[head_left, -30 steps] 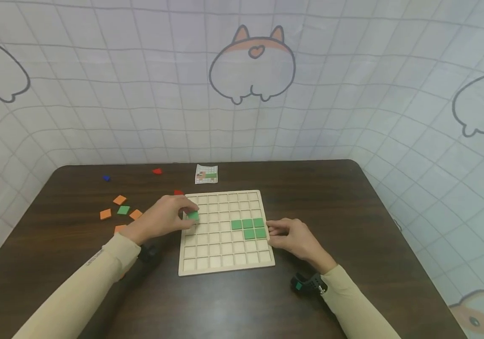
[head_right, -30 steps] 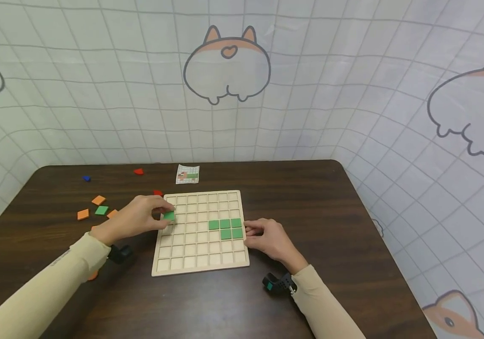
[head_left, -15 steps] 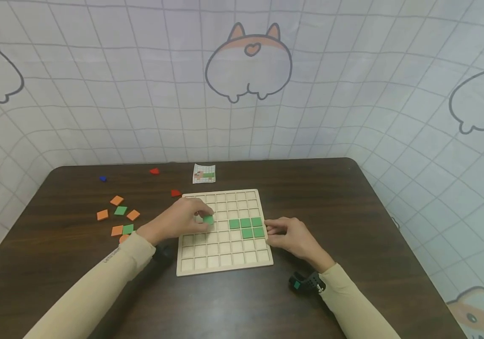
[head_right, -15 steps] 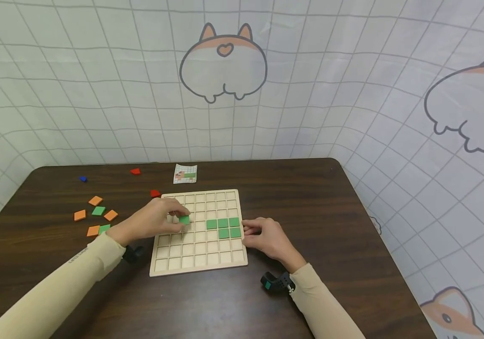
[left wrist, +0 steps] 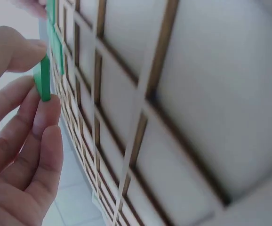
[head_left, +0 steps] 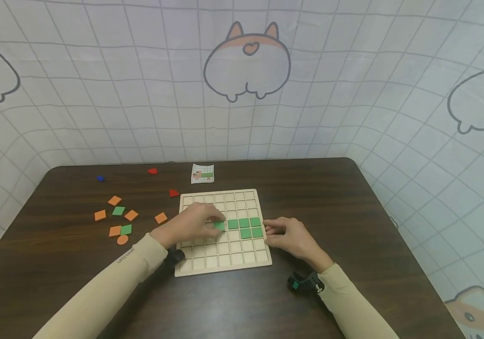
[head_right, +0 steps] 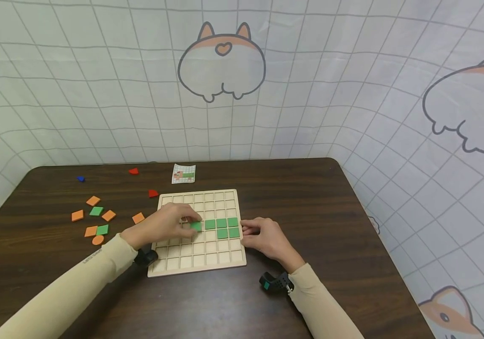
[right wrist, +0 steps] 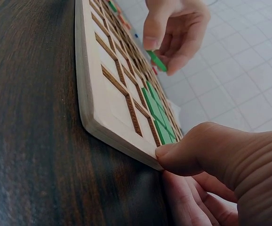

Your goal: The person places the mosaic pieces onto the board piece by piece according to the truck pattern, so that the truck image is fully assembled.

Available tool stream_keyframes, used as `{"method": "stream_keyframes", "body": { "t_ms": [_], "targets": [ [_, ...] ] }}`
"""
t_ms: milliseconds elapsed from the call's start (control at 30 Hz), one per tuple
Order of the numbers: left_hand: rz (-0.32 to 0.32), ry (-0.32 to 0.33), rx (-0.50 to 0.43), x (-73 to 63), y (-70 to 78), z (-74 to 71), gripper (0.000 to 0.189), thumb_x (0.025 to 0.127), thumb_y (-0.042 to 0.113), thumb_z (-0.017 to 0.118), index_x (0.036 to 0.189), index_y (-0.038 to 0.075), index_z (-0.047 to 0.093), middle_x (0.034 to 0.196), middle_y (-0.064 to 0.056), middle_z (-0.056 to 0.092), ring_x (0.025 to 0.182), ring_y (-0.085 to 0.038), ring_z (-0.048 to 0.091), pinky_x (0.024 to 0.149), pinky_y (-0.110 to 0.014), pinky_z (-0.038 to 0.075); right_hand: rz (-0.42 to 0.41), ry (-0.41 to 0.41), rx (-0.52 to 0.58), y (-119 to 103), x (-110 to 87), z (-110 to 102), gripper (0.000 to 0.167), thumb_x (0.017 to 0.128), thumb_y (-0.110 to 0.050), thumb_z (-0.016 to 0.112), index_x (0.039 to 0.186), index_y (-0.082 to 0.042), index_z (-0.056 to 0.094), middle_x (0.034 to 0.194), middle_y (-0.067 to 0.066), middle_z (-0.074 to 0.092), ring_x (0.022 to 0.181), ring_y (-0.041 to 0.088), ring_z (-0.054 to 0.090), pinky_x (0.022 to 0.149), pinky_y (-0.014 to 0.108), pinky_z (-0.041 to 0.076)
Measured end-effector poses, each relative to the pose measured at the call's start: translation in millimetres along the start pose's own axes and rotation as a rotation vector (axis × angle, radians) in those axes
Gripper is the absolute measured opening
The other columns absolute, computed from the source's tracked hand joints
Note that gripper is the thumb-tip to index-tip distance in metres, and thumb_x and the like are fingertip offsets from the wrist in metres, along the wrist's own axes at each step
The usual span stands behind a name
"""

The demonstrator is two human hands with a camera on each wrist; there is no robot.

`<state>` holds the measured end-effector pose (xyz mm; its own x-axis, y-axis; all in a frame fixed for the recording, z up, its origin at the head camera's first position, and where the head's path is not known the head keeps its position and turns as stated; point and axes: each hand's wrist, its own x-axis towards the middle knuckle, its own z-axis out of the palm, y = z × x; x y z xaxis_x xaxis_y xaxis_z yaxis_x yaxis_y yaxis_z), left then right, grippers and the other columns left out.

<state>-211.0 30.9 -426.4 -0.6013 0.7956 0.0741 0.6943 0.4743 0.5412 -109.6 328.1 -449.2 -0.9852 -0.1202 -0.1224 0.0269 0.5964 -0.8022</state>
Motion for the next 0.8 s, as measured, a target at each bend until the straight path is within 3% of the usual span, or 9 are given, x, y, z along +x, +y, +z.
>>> {"method": "stream_keyframes", "body": {
  "t_ms": [167,367,800],
  "targets": [
    [0.006,-0.013,0.011,4.0,6.1,9.1,0.029,0.086,0.017,0.074,0.114,0.011,0.079,0.112,-0.001,0.078,0.095,-0.009,0.067,0.091,-0.032,0.056,-0.001,-0.002,-0.001,1,-0.3,0,0.053,0.086,-0.019,0.078,0.136,-0.006,0.068,0.110,0.006,0.072,0.099,0.014,0.070,0.080,0.027,0.053],
    [0.051,-0.007,0.030,7.8,11.8,16.4,0.027,0.087,0.016,0.075,0.113,0.009,0.079,0.109,-0.002,0.078,0.086,-0.009,0.065,0.082,-0.025,0.055,-0.004,-0.001,-0.003,1,0.7,-1,0.053,0.086,-0.019,0.079,0.136,-0.006,0.068,0.110,0.006,0.072,0.099,0.014,0.071,0.081,0.027,0.054],
    [0.080,-0.023,0.053,16.4,20.0,23.9,0.026,0.087,0.018,0.077,0.112,0.010,0.079,0.110,-0.003,0.079,0.095,-0.013,0.071,0.086,-0.030,0.059,-0.014,-0.014,-0.005,1,-0.5,-1,0.053,0.087,-0.019,0.077,0.137,-0.005,0.067,0.112,0.007,0.073,0.100,0.014,0.071,0.082,0.027,0.056]
  ]
}}
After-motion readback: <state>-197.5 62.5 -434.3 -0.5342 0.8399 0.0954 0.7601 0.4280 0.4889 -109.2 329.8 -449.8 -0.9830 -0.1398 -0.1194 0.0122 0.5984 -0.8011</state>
